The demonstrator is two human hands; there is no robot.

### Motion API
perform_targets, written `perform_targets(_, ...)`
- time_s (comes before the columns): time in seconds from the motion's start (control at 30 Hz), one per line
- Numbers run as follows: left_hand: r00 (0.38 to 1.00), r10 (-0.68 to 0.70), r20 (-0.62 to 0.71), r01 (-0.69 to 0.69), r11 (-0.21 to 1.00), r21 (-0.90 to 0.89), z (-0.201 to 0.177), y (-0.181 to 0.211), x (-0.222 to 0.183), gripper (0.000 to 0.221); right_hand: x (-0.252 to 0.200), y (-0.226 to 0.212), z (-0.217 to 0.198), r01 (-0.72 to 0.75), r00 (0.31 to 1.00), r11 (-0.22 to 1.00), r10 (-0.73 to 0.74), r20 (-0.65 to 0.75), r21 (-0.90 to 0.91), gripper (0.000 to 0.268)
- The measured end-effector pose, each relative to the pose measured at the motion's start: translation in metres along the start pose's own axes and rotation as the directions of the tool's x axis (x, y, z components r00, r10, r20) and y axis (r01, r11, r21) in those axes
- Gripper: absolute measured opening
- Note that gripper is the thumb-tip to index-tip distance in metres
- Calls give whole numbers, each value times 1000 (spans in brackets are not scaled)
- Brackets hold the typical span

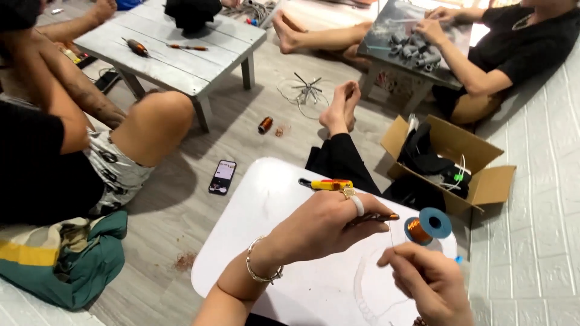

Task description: Winding thin copper wire around small electronic components and cutting the wire to finish the assembly.

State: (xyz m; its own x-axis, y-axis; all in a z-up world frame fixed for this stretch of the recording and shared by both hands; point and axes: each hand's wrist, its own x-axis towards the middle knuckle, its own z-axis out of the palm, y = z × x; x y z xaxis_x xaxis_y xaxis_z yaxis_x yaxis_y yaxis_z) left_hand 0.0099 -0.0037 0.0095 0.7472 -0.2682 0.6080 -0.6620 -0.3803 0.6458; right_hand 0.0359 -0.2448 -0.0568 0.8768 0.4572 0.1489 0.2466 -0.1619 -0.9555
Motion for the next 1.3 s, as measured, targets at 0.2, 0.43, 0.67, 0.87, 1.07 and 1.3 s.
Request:
perform_targets(0.2, 998, 2, 61, 2, 998, -65, 3, 2, -4, 16, -3, 6, 14, 330, 943, 937, -322, -86, 113, 26)
perform_targets(0.43, 999, 19, 39, -16, 998, -64, 10, 3, -6, 14, 4, 6, 49, 187, 666, 606, -657, -353, -773, 35)
perform_targets(0.67, 992, 98, -79, -101, 994, -34, 19, -4, -1, 16, 15, -5, 50, 59, 706, 568, -605, -368, -821, 13)
perform_targets(0.87, 996, 28, 90, -8, 977, -215, 16, 1, -4, 22, 7, -12, 31, 247, 812, 821, -465, -352, -515, 13)
perform_targets(1.07, 989, 39, 143, 6, 952, -305, 10, 2, -5, 23, 12, 2, 19, 409, 848, 854, -486, -211, -320, 16)
perform_targets(1.3, 977, 31, 211, 68, 892, -446, 4, 2, -6, 23, 11, 10, 15, 462, 825, 809, -542, -158, -365, 14)
